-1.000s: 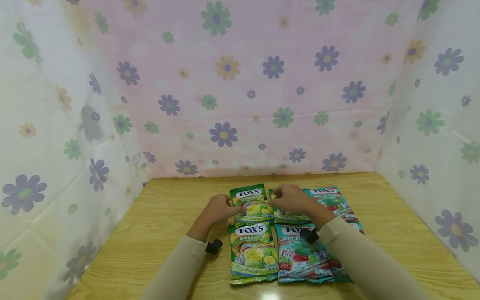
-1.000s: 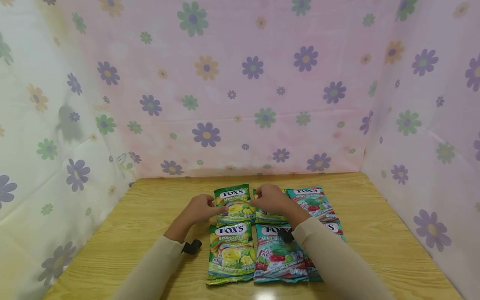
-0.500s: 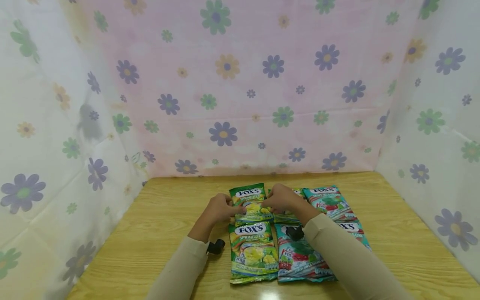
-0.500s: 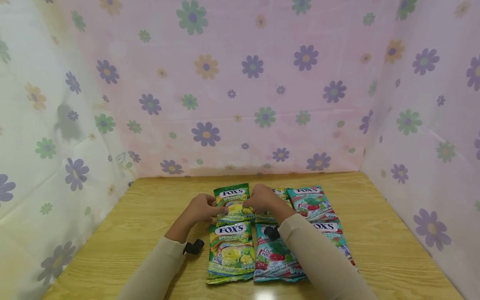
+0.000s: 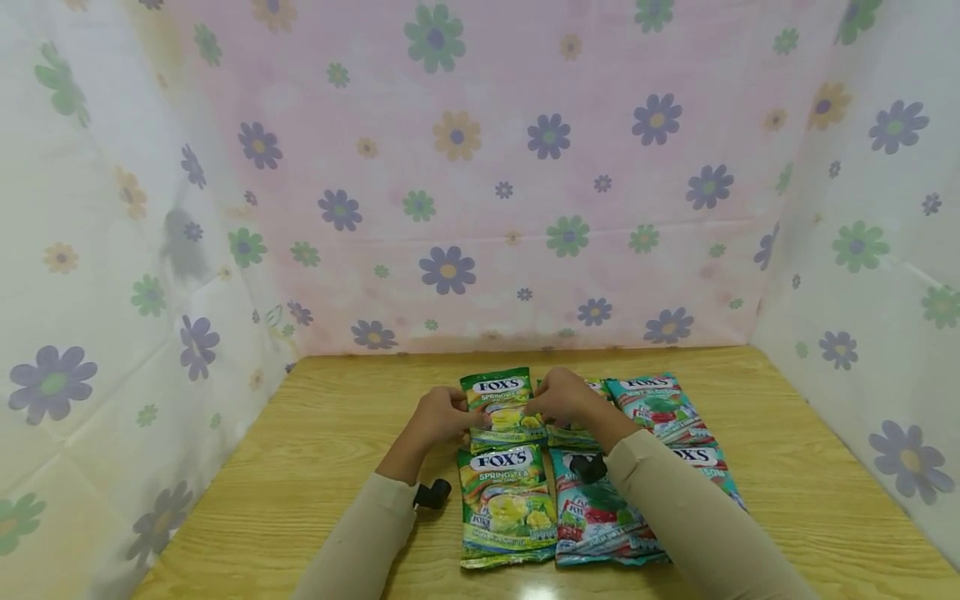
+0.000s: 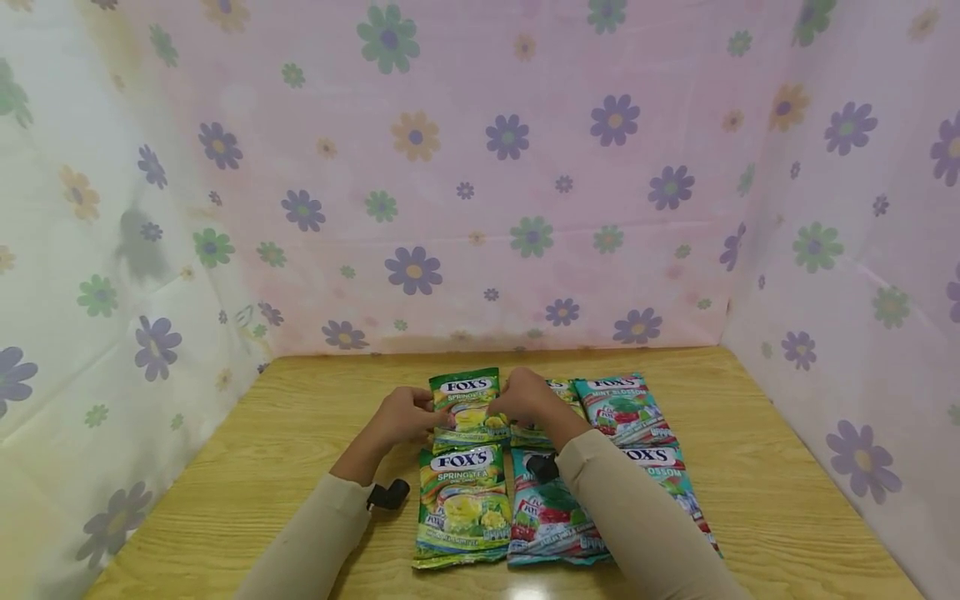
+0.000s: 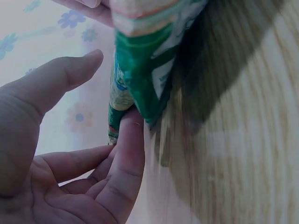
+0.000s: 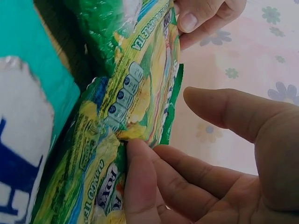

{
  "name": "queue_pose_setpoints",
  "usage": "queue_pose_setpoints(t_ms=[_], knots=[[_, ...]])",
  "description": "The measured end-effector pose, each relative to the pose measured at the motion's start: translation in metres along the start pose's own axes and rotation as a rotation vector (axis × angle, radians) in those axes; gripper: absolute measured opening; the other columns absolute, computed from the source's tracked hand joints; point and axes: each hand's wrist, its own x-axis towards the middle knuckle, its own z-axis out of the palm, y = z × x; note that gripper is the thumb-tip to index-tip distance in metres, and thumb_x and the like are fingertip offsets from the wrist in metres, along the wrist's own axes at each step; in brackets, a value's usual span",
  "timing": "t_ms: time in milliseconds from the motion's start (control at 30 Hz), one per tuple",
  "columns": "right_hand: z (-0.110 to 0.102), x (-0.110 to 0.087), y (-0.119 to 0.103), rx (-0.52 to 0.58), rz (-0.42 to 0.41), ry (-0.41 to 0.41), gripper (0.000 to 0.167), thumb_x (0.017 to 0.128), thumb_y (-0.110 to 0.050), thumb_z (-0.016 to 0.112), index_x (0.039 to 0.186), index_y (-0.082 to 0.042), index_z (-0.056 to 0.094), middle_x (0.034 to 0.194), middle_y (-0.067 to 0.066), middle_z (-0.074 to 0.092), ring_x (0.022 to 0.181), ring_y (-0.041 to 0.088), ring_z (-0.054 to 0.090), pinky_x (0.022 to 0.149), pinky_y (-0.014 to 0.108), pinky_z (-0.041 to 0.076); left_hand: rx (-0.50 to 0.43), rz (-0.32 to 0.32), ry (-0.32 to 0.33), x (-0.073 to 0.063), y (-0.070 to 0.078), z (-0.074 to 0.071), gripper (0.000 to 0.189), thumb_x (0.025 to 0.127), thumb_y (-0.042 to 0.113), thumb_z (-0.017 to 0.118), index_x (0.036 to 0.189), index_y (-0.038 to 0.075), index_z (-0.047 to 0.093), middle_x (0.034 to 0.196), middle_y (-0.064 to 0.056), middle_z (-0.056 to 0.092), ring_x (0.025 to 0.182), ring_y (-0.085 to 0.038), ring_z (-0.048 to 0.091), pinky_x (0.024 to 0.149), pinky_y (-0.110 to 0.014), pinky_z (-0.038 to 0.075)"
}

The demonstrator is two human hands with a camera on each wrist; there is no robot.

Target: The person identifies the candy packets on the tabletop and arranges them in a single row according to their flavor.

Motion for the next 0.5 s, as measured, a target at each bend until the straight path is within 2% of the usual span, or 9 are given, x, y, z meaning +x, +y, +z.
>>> queue_pose_setpoints(t_ms=[67,133,200,267,333,433,500], knots=[[0.000,0.000,0.000,0.001,0.001,0.006,0.021,0.092,-0.024,0.080,0.101,-0.006,0.083,0.079,0.014,0.074,0.066,0.022,0.065,0.061,0.035,0.058,-0.019,-0.003,-0.001,0.001,0.000,0.000,0.053,0.087,0.029,0.086,0.070,0.011,0.039,0.063,0.001,0.033,0.053,-0.016,0.033,0.051,-0.029,0.036],[0.001,0.001,0.000,0.009,0.001,0.012,0.022,0.092,-0.024,0.079,0.104,-0.006,0.083,0.078,0.016,0.074,0.060,0.019,0.060,0.057,0.034,0.054,-0.017,-0.008,0.015,0.001,0.000,0.000,0.044,0.086,0.030,0.086,0.076,0.008,0.050,0.070,0.000,0.042,0.060,-0.016,0.041,0.054,-0.029,0.040],[0.001,0.001,-0.002,0.014,-0.007,0.017,0.021,0.093,-0.023,0.079,0.105,-0.006,0.083,0.075,0.016,0.073,0.054,0.016,0.053,0.054,0.033,0.049,-0.010,-0.012,0.032,0.001,0.001,-0.001,0.039,0.086,0.031,0.087,0.090,0.001,0.062,0.083,-0.005,0.054,0.072,-0.020,0.052,0.061,-0.032,0.047],[0.002,0.001,-0.003,0.022,-0.026,0.015,0.020,0.094,-0.023,0.077,0.097,-0.004,0.083,0.066,0.015,0.068,0.049,0.015,0.044,0.051,0.033,0.042,-0.013,-0.019,0.052,0.001,0.001,-0.003,0.043,0.086,0.030,0.087,0.107,-0.001,0.068,0.103,-0.011,0.063,0.089,-0.024,0.062,0.070,-0.035,0.053],[0.002,0.000,-0.006,0.029,-0.046,0.017,0.020,0.094,-0.022,0.077,0.091,-0.004,0.083,0.061,0.009,0.062,0.049,0.014,0.043,0.052,0.033,0.041,-0.027,-0.024,0.069,0.001,0.000,-0.005,0.058,0.086,0.029,0.087,0.129,-0.002,0.066,0.122,-0.015,0.065,0.105,-0.027,0.066,0.079,-0.038,0.059],[0.003,0.000,-0.010,0.086,-0.067,0.012,0.036,0.095,-0.018,0.075,0.062,-0.007,0.067,0.052,0.001,0.042,0.047,0.015,0.034,0.053,0.035,0.038,-0.065,-0.018,0.082,0.003,-0.002,-0.008,0.062,0.088,0.025,0.085,0.140,0.000,0.061,0.132,-0.017,0.064,0.113,-0.033,0.067,0.083,-0.042,0.061],[0.005,0.000,-0.012,0.123,-0.068,0.018,0.042,0.095,-0.016,0.075,0.058,-0.011,0.055,0.054,0.000,0.035,0.048,0.015,0.033,0.054,0.036,0.038,-0.068,-0.011,0.095,0.003,-0.004,-0.010,0.068,0.090,0.024,0.084,0.148,0.002,0.055,0.135,-0.016,0.064,0.117,-0.034,0.066,0.087,-0.043,0.062]])
